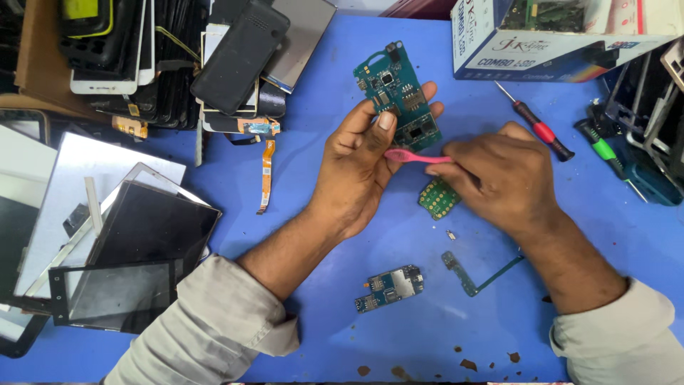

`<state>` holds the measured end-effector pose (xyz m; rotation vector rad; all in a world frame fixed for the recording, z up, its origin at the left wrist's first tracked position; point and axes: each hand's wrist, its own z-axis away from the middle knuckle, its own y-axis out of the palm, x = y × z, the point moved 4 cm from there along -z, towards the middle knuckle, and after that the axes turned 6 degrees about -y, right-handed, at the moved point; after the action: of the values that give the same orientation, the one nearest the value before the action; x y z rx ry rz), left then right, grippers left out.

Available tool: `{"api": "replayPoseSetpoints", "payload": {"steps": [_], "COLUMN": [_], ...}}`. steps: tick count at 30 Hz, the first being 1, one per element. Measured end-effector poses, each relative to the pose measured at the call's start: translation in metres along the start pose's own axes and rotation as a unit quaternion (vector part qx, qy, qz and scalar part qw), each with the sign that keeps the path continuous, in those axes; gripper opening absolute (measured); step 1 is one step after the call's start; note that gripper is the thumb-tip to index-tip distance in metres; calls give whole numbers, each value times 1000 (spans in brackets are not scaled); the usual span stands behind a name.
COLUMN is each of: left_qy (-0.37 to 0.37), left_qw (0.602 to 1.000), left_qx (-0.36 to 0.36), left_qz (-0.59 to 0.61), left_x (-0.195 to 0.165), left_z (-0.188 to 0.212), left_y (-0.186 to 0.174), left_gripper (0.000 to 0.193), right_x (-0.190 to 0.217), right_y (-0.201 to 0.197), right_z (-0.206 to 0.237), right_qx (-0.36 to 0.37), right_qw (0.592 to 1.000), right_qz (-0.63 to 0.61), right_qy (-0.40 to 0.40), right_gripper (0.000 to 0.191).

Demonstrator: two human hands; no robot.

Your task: The person holds a disassembled phone motherboard in one hand and brushes its surface and connectors with a small pink brush, turning the board to clean different sides. They occasionally set the board down and pick up a screwdriver to work on the board and a second green circuit board on the blue workbench.

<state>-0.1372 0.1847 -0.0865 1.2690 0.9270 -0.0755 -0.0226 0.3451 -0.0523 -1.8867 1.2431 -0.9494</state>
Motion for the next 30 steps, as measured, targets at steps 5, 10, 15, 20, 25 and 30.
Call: {"api": "replayPoseSetpoints", "payload": {"steps": [5, 10, 15, 20, 25, 30], "left_qy": [-24, -16, -14, -20, -25, -26], "left_qw": [1000, 1000, 1000, 999, 999, 999], "left_qx": [2, -1, 1, -28, -22, -21], "left_qz": [19, 7, -5, -21, -37, -31], "left_x": [3, 4, 4, 3, 5, 4], "left_z": [3, 2, 3, 2, 3, 2], "left_y": [-1, 1, 0, -1, 2, 1], "left_gripper": [32, 32, 32, 33, 35, 34], "right_x": [-8, 4, -2, 3, -5, 3], "right_y": [-8, -2, -13, -6, -14, -7], "right_z": [5, 0, -5, -4, -5, -6], "right_qx": [-34, 3, -20, 6, -27, -13], "right_qw": [999, 999, 999, 999, 994, 999], "right_qz": [38, 1, 41, 32, 81, 29], "right_qy": [6, -34, 20, -23, 73, -9], "right_gripper": [29, 32, 25, 29, 24, 30]}}
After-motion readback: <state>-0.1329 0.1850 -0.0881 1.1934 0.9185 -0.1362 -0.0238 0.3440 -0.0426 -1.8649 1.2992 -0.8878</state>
